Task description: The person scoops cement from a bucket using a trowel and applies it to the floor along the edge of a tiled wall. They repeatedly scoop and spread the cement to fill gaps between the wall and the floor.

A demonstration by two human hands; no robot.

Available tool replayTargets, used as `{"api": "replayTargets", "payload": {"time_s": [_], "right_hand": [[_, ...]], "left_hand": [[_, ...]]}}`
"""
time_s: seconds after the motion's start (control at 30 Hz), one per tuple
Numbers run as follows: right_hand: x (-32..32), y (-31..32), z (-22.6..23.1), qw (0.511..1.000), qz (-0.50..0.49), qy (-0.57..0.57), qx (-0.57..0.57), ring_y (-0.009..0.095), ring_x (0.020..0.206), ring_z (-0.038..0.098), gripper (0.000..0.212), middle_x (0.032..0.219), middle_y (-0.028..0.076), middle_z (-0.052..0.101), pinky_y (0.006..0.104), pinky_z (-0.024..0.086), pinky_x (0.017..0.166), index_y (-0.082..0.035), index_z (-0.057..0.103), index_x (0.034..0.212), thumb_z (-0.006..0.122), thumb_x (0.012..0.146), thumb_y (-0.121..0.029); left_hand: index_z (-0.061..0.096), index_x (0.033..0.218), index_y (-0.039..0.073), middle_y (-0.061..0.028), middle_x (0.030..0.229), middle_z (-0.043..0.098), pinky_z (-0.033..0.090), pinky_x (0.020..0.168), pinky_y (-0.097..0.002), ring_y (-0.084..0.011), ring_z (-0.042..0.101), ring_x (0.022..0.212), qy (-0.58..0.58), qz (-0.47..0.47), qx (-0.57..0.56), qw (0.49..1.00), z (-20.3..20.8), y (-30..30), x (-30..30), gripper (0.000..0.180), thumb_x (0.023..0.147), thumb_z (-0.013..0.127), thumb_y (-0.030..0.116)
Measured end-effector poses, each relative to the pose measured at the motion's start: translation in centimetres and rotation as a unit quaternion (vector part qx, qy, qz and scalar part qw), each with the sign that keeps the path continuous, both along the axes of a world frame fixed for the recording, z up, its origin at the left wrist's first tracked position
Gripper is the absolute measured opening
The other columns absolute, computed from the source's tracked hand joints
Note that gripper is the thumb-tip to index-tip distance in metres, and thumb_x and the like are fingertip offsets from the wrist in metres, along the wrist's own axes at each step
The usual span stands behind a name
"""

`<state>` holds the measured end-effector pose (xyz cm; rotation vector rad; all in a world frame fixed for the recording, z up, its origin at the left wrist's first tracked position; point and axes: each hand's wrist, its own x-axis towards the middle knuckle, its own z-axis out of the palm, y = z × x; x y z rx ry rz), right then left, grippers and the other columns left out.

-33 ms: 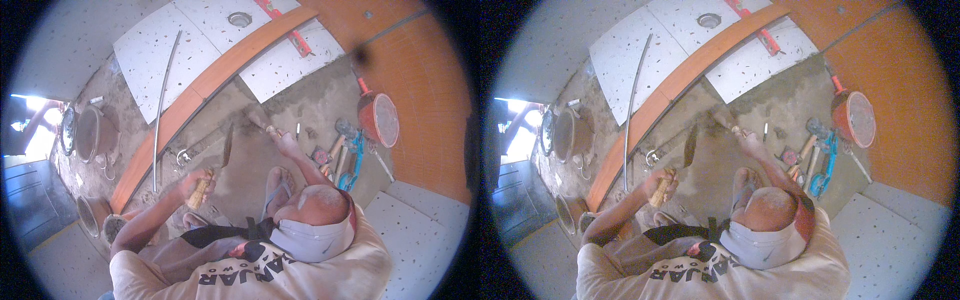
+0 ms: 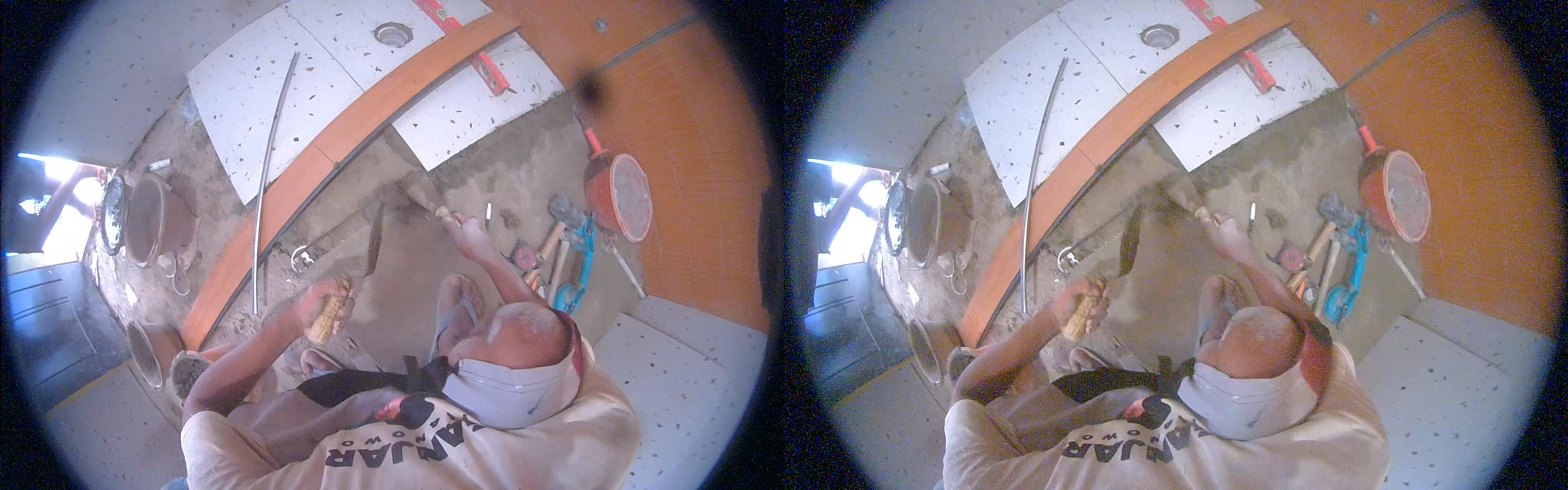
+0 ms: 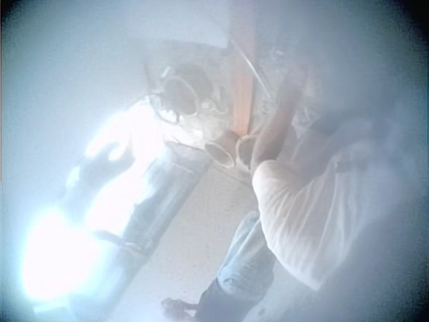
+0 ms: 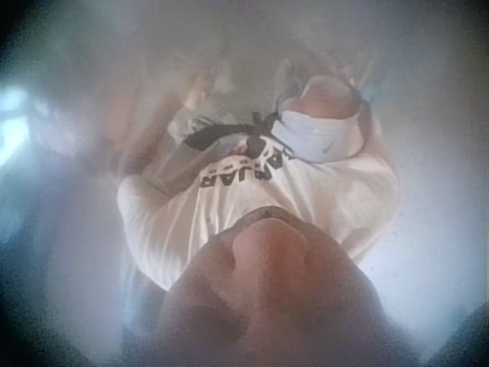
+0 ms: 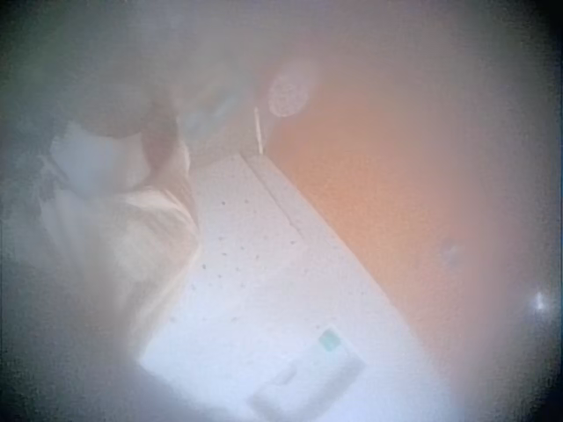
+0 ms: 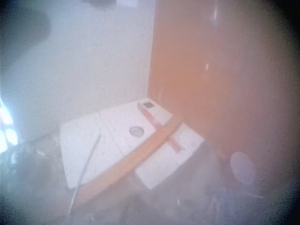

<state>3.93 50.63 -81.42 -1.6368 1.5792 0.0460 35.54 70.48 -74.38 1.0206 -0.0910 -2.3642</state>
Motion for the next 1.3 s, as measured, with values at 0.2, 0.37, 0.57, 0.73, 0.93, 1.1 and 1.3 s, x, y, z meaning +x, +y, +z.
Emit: {"api": "replayTargets", "payload": {"time_s": [0.2, 0.37, 0.57, 0.73, 0.93, 1.1, 1.3], "right_hand": [[-0.1, 0.1, 1.7, 0.999, -0.001, 0.002, -0.037, 0.037, 0.098, 0.066, 0.061, 0.094, 0.024, 0.068, 0.0453, 0.048, 0.087, -0.002, 0.067, 0.108, 0.046, 0.093, -0.056], [-0.5, -0.2, 1.0, 0.999, -0.020, -0.034, 0.018, 0.037, 0.096, 0.067, 0.061, 0.096, 0.025, 0.068, 0.0437, 0.049, 0.085, -0.001, 0.066, 0.112, 0.047, 0.093, -0.056], [0.0, 2.4, 4.6, 0.991, -0.049, -0.031, 0.120, 0.021, 0.095, 0.066, 0.047, 0.096, 0.017, 0.069, 0.0346, 0.050, 0.083, -0.004, 0.065, 0.118, 0.059, 0.092, -0.042], [-1.3, 5.4, 3.1, 0.981, 0.084, -0.136, -0.112, 0.028, 0.099, 0.065, 0.042, 0.107, 0.016, 0.066, 0.0393, 0.052, 0.082, -0.006, 0.062, 0.119, 0.071, 0.085, -0.029], [-1.3, 6.2, 5.6, 0.954, 0.149, -0.149, -0.214, 0.036, 0.105, 0.064, 0.039, 0.112, 0.019, 0.065, 0.0410, 0.052, 0.089, -0.005, 0.061, 0.116, 0.072, 0.082, -0.022], [-2.9, 5.0, 7.1, 0.975, 0.063, -0.165, -0.137, 0.038, 0.106, 0.063, 0.038, 0.118, 0.021, 0.062, 0.0421, 0.052, 0.089, -0.005, 0.061, 0.115, 0.072, 0.082, -0.020], [-3.8, 0.3, 9.5, 0.949, 0.186, -0.050, -0.251, 0.037, 0.109, 0.062, 0.037, 0.121, 0.021, 0.061, 0.0422, 0.051, 0.091, -0.005, 0.061, 0.116, 0.073, 0.083, -0.018]], "left_hand": [[0.051, 0.098, 0.008, -0.0064, 0.065, 0.050, 0.044, 0.043, -0.0327, -0.0196, 0.051, 0.049, 0.018, 0.009, 0.003, 1.000, -0.6, 0.7, 0.6, 0.026, 0.084, 0.051, 0.030], [0.051, 0.098, 0.008, -0.0049, 0.065, 0.048, 0.044, 0.044, -0.0322, -0.0193, 0.050, 0.048, -0.021, 0.001, -0.014, 1.000, 0.1, 0.7, 0.8, 0.026, 0.085, 0.050, 0.030], [0.049, 0.094, 0.009, -0.0037, 0.064, 0.047, 0.042, 0.043, -0.0317, -0.0176, 0.048, 0.048, 0.083, 0.037, 0.001, 0.996, -0.3, 1.1, 0.9, 0.026, 0.084, 0.050, 0.033], [0.048, 0.093, 0.009, -0.0029, 0.063, 0.045, 0.041, 0.042, -0.0307, -0.0171, 0.047, 0.048, 0.169, 0.069, 0.000, 0.983, -1.2, -0.5, 0.2, 0.026, 0.084, 0.049, 0.034], [0.050, 0.097, 0.006, -0.0080, 0.069, 0.054, 0.048, 0.047, -0.0340, -0.0220, 0.056, 0.054, -0.120, 0.035, -0.055, 0.991, 0.6, -2.4, -0.9, 0.027, 0.083, 0.058, 0.027], [0.053, 0.106, 0.002, -0.0168, 0.083, 0.064, 0.053, 0.059, -0.0397, -0.0276, 0.066, 0.066, -0.588, -0.137, -0.302, 0.738, 1.1, -3.8, -2.3, 0.036, 0.083, 0.070, 0.024], [0.052, 0.116, 0.000, -0.0270, 0.092, 0.066, 0.051, 0.080, -0.0498, -0.0454, 0.065, 0.092, -0.590, -0.162, -0.296, 0.733, 2.9, -4.4, -1.6, 0.048, 0.080, 0.070, 0.026]]}}
